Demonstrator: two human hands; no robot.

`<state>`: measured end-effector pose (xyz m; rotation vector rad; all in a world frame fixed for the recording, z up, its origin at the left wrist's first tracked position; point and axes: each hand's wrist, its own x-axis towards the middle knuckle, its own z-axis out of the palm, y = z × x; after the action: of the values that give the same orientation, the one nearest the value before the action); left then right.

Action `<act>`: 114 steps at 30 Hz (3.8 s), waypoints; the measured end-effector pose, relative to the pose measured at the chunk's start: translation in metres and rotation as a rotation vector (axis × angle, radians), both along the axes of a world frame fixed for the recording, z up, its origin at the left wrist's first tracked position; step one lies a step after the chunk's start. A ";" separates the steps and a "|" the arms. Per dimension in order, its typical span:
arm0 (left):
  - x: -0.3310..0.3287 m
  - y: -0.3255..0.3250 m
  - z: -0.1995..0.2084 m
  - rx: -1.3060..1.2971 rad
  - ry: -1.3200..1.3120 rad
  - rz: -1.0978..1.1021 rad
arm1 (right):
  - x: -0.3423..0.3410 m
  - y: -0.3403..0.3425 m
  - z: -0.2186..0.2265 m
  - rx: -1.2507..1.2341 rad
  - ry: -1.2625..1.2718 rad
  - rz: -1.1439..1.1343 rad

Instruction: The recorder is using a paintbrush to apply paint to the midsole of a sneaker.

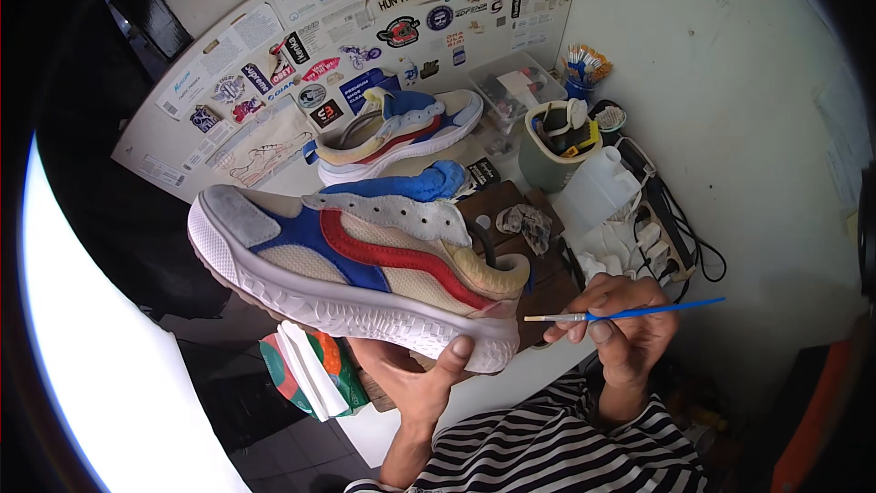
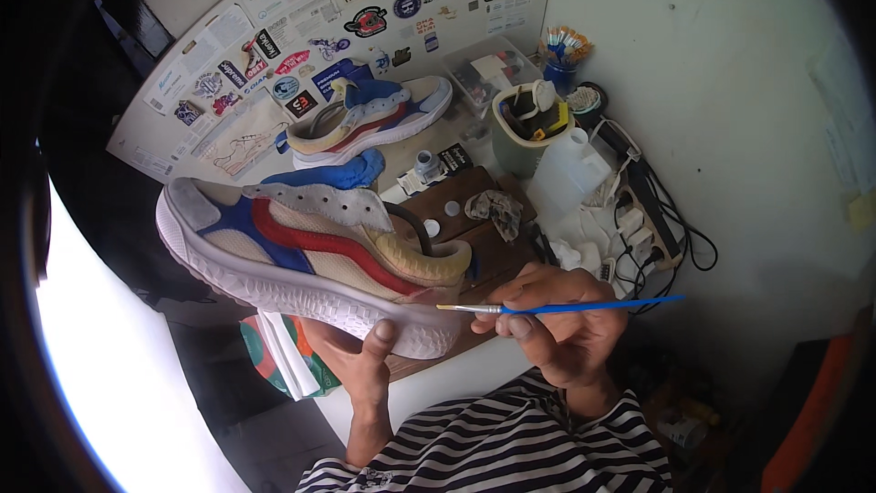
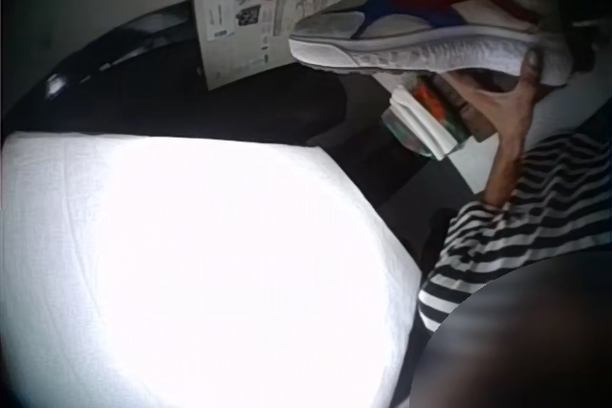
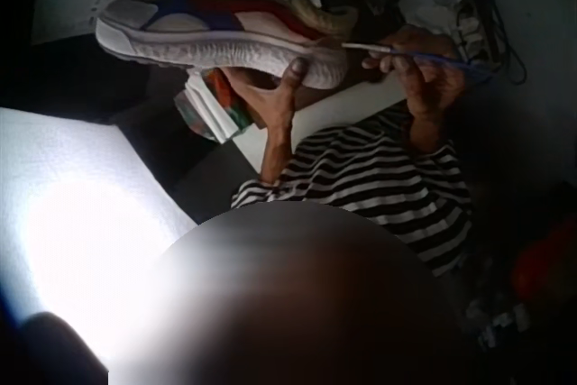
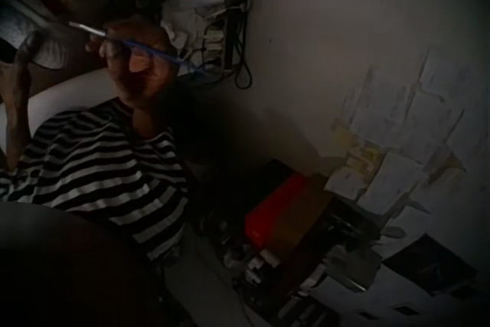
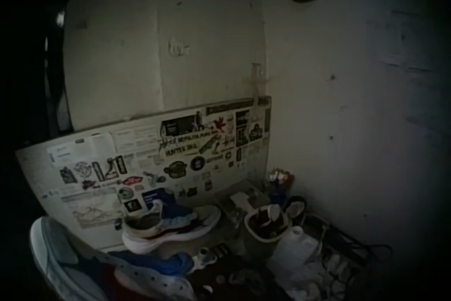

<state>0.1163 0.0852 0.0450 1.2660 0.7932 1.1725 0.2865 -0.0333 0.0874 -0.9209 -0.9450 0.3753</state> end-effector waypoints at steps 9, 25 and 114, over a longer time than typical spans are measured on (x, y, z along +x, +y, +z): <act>-0.087 0.007 -0.074 -0.287 -0.154 0.164 | 0.022 0.041 -0.064 -0.164 -0.017 -0.180; -0.080 0.028 -0.054 -0.093 0.114 0.002 | 0.030 0.113 -0.143 -0.618 -0.410 -0.185; -0.008 0.038 0.035 0.033 0.075 -0.335 | -0.017 0.018 0.031 -0.066 -0.677 0.108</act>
<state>0.1084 0.1228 0.0802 1.4143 0.5892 0.8755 0.2694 -0.0149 0.1185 -1.0837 -1.6122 0.1815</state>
